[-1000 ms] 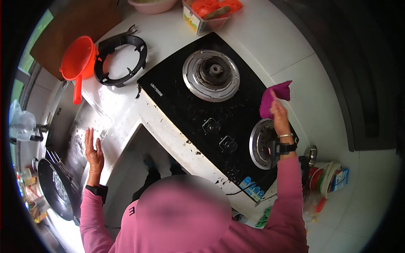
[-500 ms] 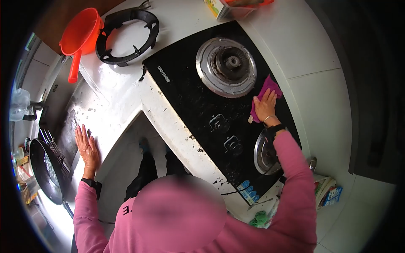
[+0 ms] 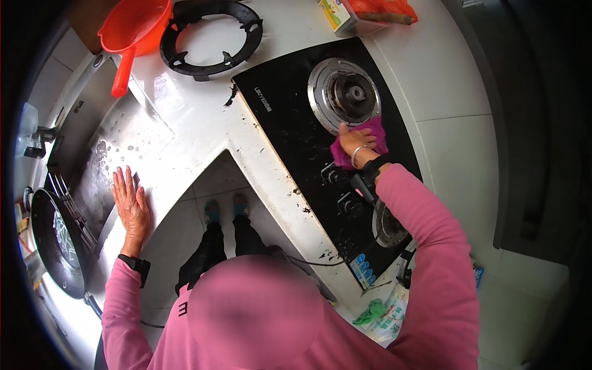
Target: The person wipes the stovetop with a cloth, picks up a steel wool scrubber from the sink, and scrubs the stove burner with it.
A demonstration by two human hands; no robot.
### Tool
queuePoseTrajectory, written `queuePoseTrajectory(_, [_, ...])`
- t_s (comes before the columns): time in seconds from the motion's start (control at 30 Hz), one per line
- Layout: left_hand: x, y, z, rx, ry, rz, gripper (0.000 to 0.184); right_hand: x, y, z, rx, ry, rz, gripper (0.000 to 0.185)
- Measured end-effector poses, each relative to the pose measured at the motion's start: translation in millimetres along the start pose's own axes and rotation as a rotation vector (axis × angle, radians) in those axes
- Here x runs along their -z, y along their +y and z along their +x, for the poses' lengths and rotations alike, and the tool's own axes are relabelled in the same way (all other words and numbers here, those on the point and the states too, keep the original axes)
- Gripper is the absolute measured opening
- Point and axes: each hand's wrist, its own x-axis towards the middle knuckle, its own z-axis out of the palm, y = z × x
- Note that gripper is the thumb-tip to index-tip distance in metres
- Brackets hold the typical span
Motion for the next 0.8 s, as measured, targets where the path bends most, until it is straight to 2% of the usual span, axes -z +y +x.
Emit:
queuePoseTrajectory(0.1, [-1,-2,-1,-0.001,-0.009,-0.007,0.050,-14,-42,-67,0.085,-0.084,-0.060,0.102])
queuePoseTrajectory(0.2, [-1,-4,0,0.042,-0.013,-0.022,0.050,-41,-76,-111,0.129,-0.050,-0.194,0.100])
queuePoseTrajectory(0.3, [2,-5,-1,0.048,0.010,-0.061,0.050,-67,-49,-124,0.431,0.160,-0.002,0.084])
queuePoseTrajectory(0.37, [1,-5,0,0.051,0.008,-0.078,0.050,-88,-17,-147,0.789,0.324,-0.061,0.075])
queuePoseTrajectory(0.43, [2,-5,-1,0.045,0.020,-0.088,0.049,-92,5,-171,0.998,0.371,0.003,0.066])
queuePoseTrajectory(0.57, [-2,-9,-2,0.036,0.036,-0.094,0.048,-90,50,-192,1.257,0.299,0.241,0.052])
queuePoseTrajectory(0.67, [-5,-11,-4,0.024,0.028,-0.085,0.048,-91,86,-213,1.047,0.110,0.666,0.044])
queuePoseTrajectory(0.77, [-6,-11,-4,0.020,0.024,-0.110,0.047,-54,111,-231,0.673,0.045,1.083,0.036])
queuePoseTrajectory(0.8, [-7,-11,-4,0.014,0.020,-0.098,0.047,-35,124,-223,0.698,0.090,1.078,0.035])
